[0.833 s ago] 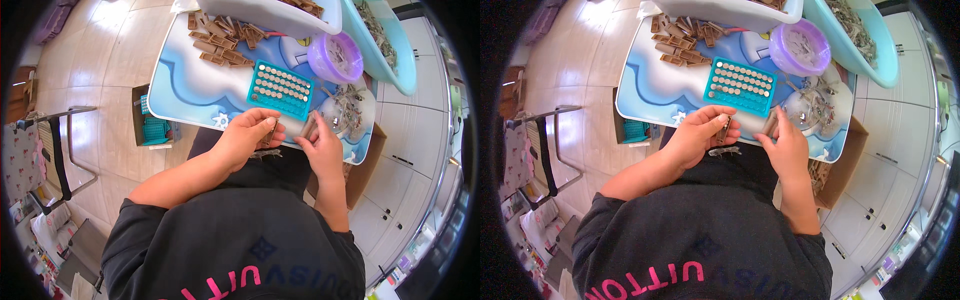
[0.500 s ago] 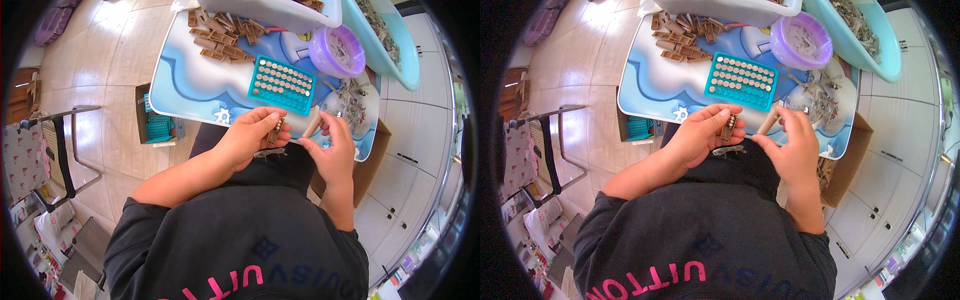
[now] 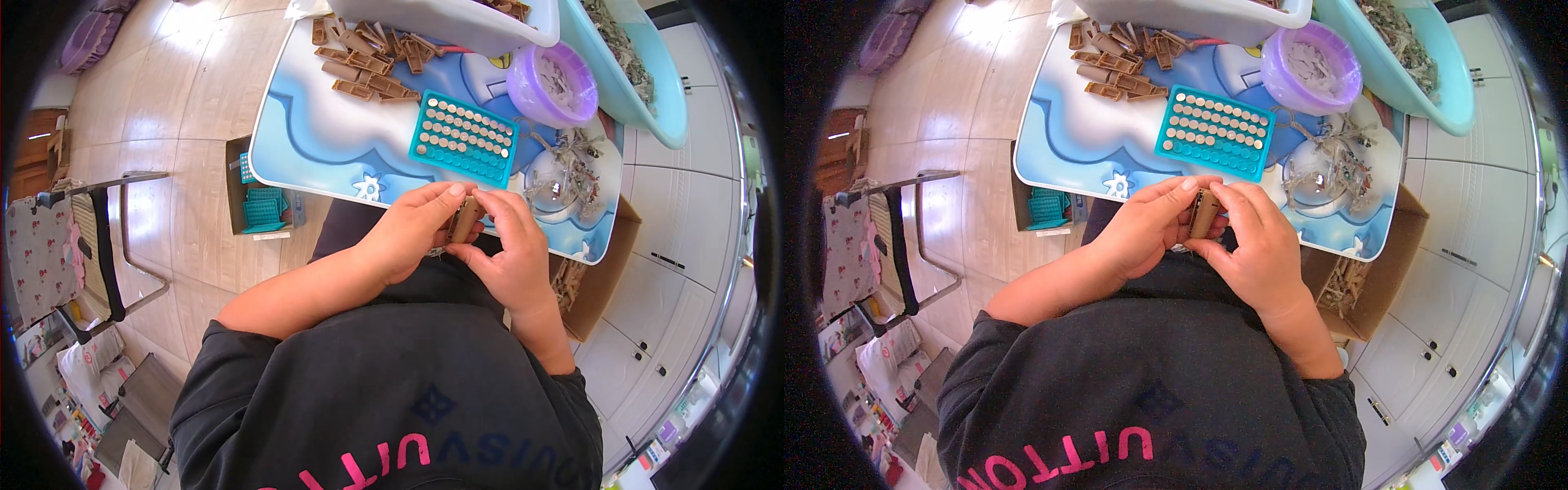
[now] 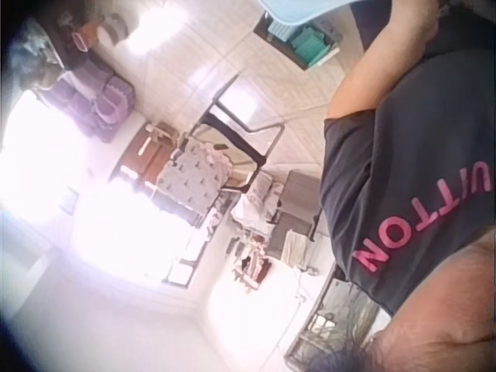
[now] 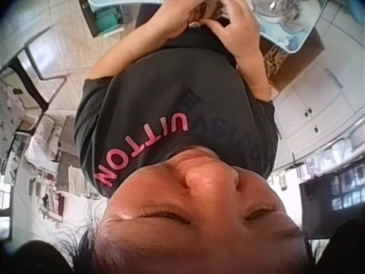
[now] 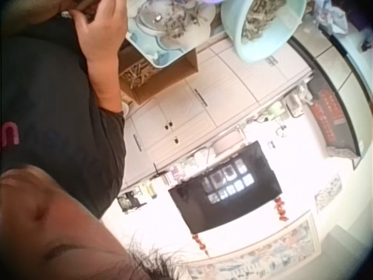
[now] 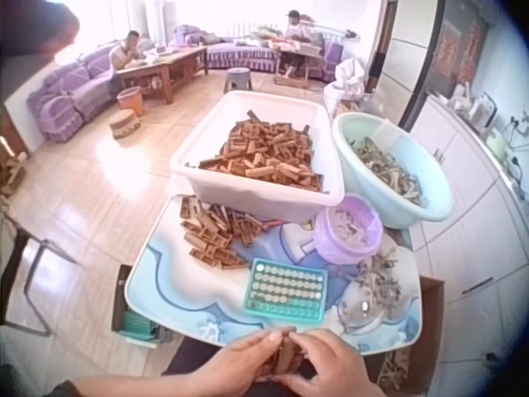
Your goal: The person assembles small brown components with silver pieces and string by hand, then places the assembled items into a tray.
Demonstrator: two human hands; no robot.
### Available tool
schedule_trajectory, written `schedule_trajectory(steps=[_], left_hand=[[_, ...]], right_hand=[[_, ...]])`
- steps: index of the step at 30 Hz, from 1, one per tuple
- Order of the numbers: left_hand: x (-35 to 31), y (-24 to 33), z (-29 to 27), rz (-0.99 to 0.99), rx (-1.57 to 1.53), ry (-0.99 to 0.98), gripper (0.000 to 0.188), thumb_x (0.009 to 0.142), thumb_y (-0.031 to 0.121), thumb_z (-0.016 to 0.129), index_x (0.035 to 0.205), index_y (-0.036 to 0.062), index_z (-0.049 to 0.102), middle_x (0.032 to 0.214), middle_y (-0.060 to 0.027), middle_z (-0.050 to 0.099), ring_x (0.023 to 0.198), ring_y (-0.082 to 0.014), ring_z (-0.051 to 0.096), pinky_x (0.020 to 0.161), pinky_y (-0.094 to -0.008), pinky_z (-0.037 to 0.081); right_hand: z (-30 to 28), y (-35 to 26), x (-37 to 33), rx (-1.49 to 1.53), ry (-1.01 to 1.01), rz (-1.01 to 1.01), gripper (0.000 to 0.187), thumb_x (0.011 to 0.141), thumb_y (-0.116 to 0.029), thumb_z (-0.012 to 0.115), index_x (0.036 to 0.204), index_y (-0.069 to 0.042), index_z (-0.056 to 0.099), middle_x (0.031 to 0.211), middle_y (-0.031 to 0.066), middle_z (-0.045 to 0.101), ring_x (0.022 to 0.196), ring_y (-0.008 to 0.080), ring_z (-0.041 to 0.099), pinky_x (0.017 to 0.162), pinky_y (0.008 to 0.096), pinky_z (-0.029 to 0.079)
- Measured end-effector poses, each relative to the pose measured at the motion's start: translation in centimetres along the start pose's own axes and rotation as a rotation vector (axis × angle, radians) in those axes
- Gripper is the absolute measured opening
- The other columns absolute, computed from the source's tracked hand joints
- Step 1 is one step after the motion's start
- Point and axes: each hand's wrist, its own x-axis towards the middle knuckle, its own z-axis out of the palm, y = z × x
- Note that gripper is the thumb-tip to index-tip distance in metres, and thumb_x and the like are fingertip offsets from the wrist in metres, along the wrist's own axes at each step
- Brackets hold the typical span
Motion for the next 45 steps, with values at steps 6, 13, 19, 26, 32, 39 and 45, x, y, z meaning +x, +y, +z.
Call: schedule_trajectory(steps=[6, 13, 19, 26, 32, 39, 45], left_hand=[[0.0, 0.0, 0.2, 0.011, 0.009, 0.002, 0.042, 0.098, 0.031, 0.041, 0.126, -0.0005, 0.046, 0.105, -0.0114, 0.057, 0.093, -0.02, 0.058, 0.084, -0.0332, 0.049], [-0.1, 0.0, 0.4, 0.027, 0.049, 0.0, 0.043, 0.098, 0.031, 0.04, 0.126, -0.0007, 0.047, 0.104, -0.0105, 0.057, 0.092, -0.0189, 0.058, 0.082, -0.0315, 0.049], [0.0, -0.2, 0.3, 0.052, 0.103, -0.042, 0.039, 0.097, 0.021, 0.045, 0.129, -0.0012, 0.044, 0.105, -0.0079, 0.056, 0.094, -0.0156, 0.057, 0.084, -0.0287, 0.048], [0.1, -0.5, 0.6, 0.126, 0.231, -0.04, 0.043, 0.09, 0.002, 0.052, 0.132, -0.0012, 0.041, 0.108, -0.0043, 0.056, 0.097, -0.0103, 0.055, 0.087, -0.0254, 0.047], [0.5, -1.1, 0.0, 0.071, 0.387, -0.005, 0.051, 0.089, -0.002, 0.053, 0.136, -0.0003, 0.034, 0.111, -0.0088, 0.057, 0.1, -0.0132, 0.056, 0.089, -0.0273, 0.046], [-0.7, 0.3, 2.0, 0.352, 0.979, -0.072, 0.06, 0.089, -0.001, 0.053, 0.14, 0.001, 0.022, 0.11, -0.0158, 0.059, 0.103, -0.0197, 0.057, 0.089, -0.0311, 0.044], [-0.8, 0.3, 1.5, 0.246, 0.783, -0.033, 0.03, 0.087, 0.0, 0.058, 0.116, -0.0012, 0.049, 0.099, -0.0063, 0.061, 0.088, -0.0095, 0.057, 0.077, -0.0239, 0.047]], right_hand=[[-0.1, -0.1, 0.0, -0.009, -0.004, -0.01, 0.061, 0.056, -0.014, 0.081, 0.11, -0.003, 0.055, 0.105, 0.0122, 0.058, 0.093, 0.0295, 0.059, 0.078, 0.0351, 0.049], [-0.4, -0.4, 0.2, -0.048, 0.009, -0.024, 0.059, 0.057, -0.014, 0.081, 0.109, -0.003, 0.055, 0.105, 0.0114, 0.058, 0.092, 0.0286, 0.059, 0.077, 0.0343, 0.049], [-0.2, 0.0, 0.0, -0.076, 0.012, -0.034, 0.059, 0.057, -0.015, 0.081, 0.109, -0.002, 0.055, 0.106, 0.0116, 0.058, 0.091, 0.0281, 0.06, 0.076, 0.0342, 0.05], [0.0, 0.2, -0.4, -0.033, 0.039, 0.013, 0.057, 0.059, -0.017, 0.081, 0.108, -0.002, 0.055, 0.106, 0.0122, 0.058, 0.088, 0.0279, 0.061, 0.072, 0.0331, 0.052], [-0.6, 0.6, -0.2, 0.001, -0.019, -0.049, 0.052, 0.067, -0.019, 0.078, 0.11, 0.0, 0.055, 0.106, 0.0132, 0.057, 0.088, 0.0261, 0.062, 0.074, 0.0319, 0.052], [-1.0, 2.2, -1.2, 0.341, 0.033, 0.12, 0.037, 0.081, -0.026, 0.069, 0.105, 0.001, 0.061, 0.102, 0.0108, 0.058, 0.087, 0.0194, 0.059, 0.075, 0.03, 0.049], [0.2, 2.8, -2.3, 0.836, 0.212, 0.241, 0.027, 0.082, -0.019, 0.069, 0.102, -0.003, 0.062, 0.091, 0.0017, 0.056, 0.079, 0.0092, 0.051, 0.072, 0.0234, 0.042]])
